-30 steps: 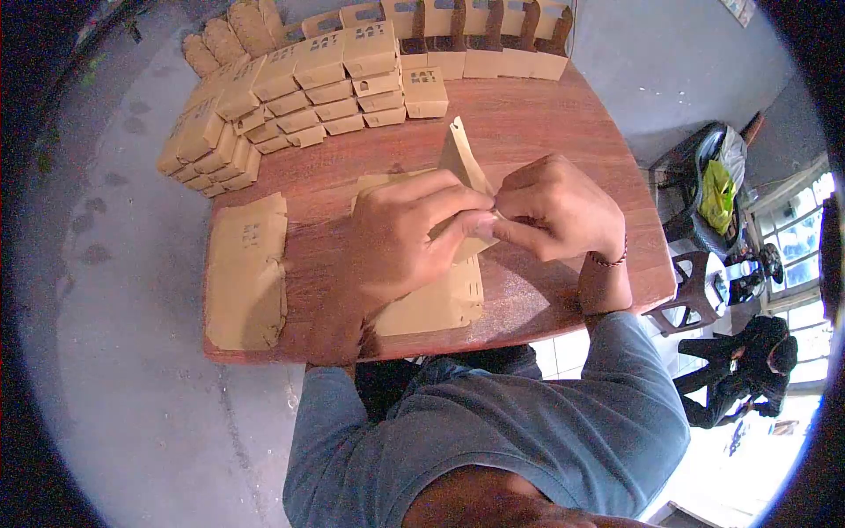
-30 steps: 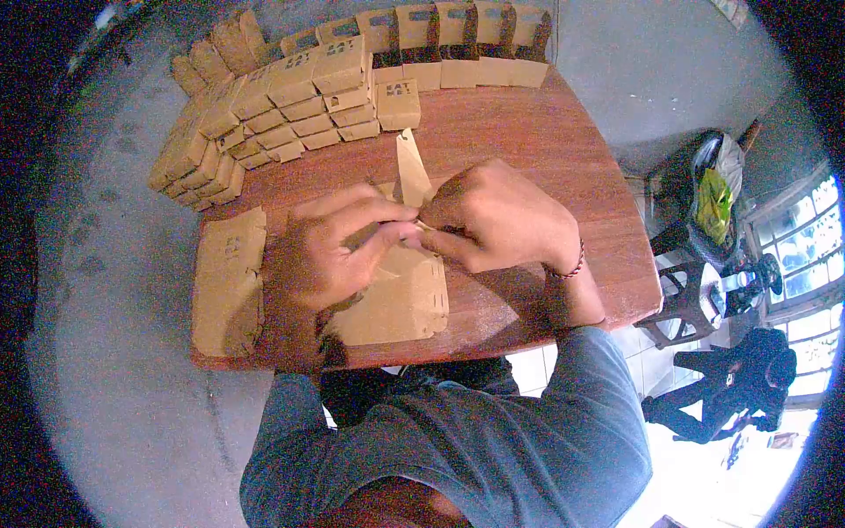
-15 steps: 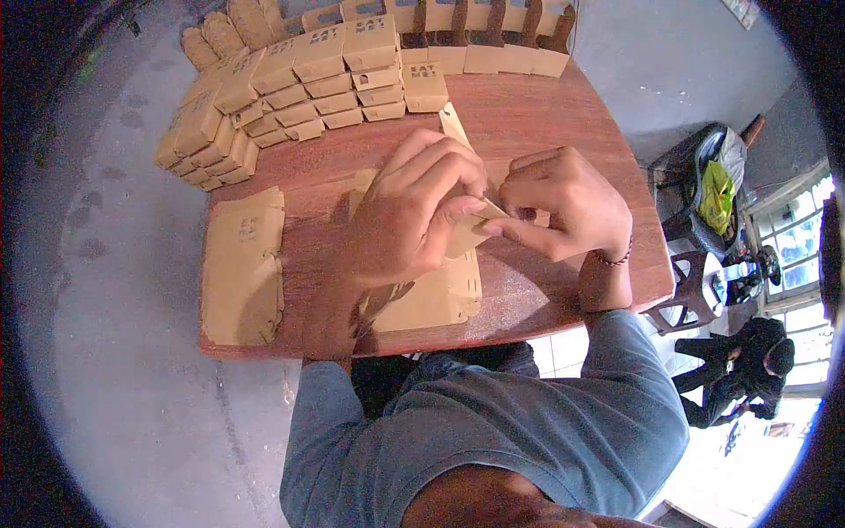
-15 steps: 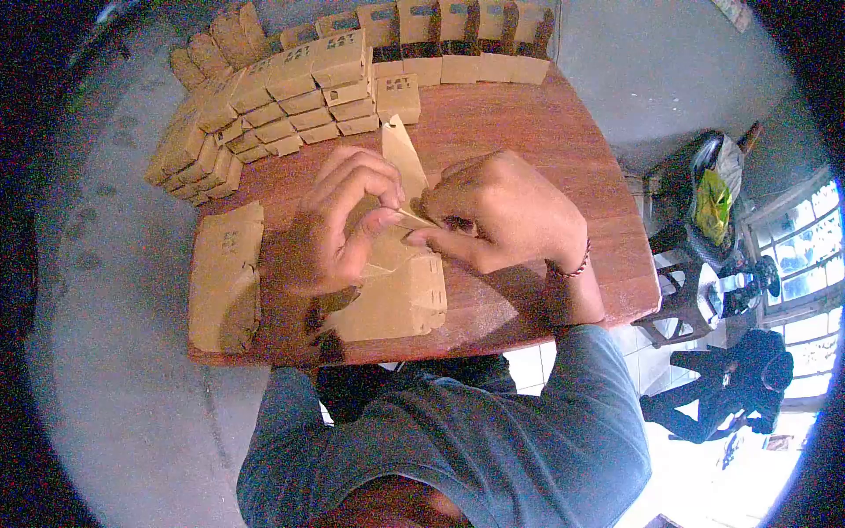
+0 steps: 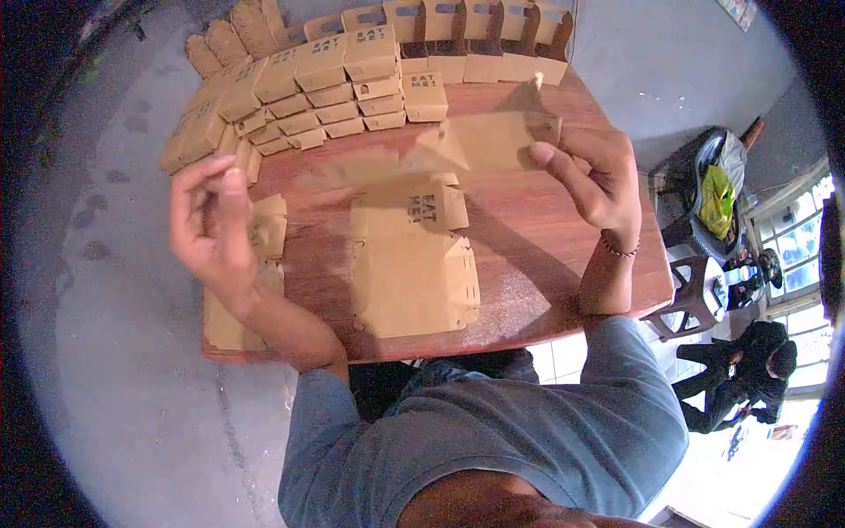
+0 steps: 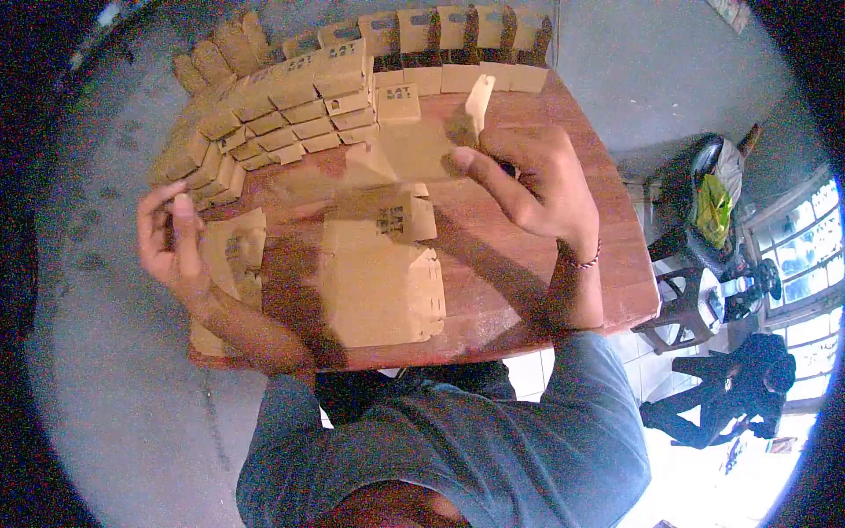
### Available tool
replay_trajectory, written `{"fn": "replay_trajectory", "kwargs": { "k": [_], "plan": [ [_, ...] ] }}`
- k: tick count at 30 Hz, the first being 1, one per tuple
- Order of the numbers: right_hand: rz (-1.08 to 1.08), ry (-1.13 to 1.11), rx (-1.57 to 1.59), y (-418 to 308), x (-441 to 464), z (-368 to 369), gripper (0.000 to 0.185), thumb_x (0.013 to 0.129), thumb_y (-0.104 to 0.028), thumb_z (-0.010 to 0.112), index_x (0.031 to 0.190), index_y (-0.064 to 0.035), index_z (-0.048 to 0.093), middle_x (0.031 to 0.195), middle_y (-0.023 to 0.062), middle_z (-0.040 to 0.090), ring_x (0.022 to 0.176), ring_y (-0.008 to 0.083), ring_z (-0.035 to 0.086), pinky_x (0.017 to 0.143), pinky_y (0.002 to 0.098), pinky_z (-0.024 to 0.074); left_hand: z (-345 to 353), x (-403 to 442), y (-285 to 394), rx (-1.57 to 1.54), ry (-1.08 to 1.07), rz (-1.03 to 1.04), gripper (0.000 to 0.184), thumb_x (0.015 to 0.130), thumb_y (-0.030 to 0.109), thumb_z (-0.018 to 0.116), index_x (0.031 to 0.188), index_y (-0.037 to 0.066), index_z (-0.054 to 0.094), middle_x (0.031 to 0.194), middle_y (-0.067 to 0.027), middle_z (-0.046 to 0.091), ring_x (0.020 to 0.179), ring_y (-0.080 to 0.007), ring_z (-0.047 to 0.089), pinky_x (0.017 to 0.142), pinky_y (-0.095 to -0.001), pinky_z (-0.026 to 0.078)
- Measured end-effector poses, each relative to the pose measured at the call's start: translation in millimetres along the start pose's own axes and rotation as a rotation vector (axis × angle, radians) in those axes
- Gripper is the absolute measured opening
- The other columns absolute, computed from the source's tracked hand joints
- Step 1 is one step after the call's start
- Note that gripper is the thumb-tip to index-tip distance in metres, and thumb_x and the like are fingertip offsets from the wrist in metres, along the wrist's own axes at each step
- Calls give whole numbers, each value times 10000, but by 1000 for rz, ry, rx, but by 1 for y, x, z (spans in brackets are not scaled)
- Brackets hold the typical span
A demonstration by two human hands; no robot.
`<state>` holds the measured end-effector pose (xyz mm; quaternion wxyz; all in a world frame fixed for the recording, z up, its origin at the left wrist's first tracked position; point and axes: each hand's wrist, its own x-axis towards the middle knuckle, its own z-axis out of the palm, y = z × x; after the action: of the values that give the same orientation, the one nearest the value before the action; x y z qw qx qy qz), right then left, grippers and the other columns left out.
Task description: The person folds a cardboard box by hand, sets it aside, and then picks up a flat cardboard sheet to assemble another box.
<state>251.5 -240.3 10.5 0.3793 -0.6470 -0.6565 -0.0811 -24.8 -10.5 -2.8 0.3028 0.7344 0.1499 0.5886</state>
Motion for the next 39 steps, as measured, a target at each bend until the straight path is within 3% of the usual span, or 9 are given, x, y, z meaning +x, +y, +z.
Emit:
{"fn": "replay_trajectory", "kwargs": {
  "k": [3,4,6,13,19,26,29,31,39],
  "plan": [
    [-17,208,-85,-9,4,9,97,831,-54,668,833,40,687,663,145,611,572,249,574,534,320,408,19,-6,6,-52,-89,-11,355,867,109,693,1184,5,572,923,-93,662,805,-148,636,690,-247,510],
    [-102,307,-118,-9,6,16,134,821,-58,691,734,6,611,607,120,519,520,254,500,491,353,369,35,-8,14,-114,-206,40,421,860,128,706,1230,8,545,894,-94,659,767,-145,634,664,-235,509],
    [-199,399,-149,-13,11,30,252,810,-62,714,636,-29,535,552,95,426,469,260,425,449,385,330,63,-8,23,-88,-316,-89,583,842,233,756,1308,14,481,986,-127,636,815,-168,638,692,-258,536],
    [-533,472,-186,-15,14,62,184,721,33,699,692,-32,530,648,99,566,507,246,505,456,352,393,107,-19,12,-220,-269,68,810,816,369,775,1394,15,332,1339,-200,364,1089,-240,556,844,-328,566],
    [-512,418,-173,-17,14,66,173,726,10,709,689,-33,546,637,92,559,504,237,512,453,342,396,113,-32,14,-445,-219,13,635,921,217,666,1366,55,244,1380,-238,355,1210,-311,493,939,-405,518],
    [-447,508,-73,-24,17,70,199,751,-39,738,666,-45,559,594,65,532,479,249,493,440,344,388,118,-35,1,-296,-19,108,393,944,6,569,1261,-3,337,1197,-232,539,1096,-245,587,872,-326,523],
    [-279,321,59,-28,12,52,219,779,-85,744,643,-61,575,575,67,537,478,232,501,438,318,371,111,-27,6,-237,31,69,336,937,15,592,1214,-22,405,1092,-215,623,1011,-220,637,867,-309,518],
    [-70,-218,281,-28,7,23,243,816,-128,732,630,-68,587,556,57,539,489,163,513,440,283,347,106,-21,4,-92,61,67,212,916,30,635,1099,-13,536,993,-176,691,932,-198,672,855,-298,526],
    [250,117,537,-30,11,39,243,851,-224,740,757,-26,633,641,7,605,586,47,515,543,229,417,106,-21,8,110,-139,274,172,837,-39,654,990,36,636,944,-134,722,851,-233,715,738,-317,569]
  ]
}}
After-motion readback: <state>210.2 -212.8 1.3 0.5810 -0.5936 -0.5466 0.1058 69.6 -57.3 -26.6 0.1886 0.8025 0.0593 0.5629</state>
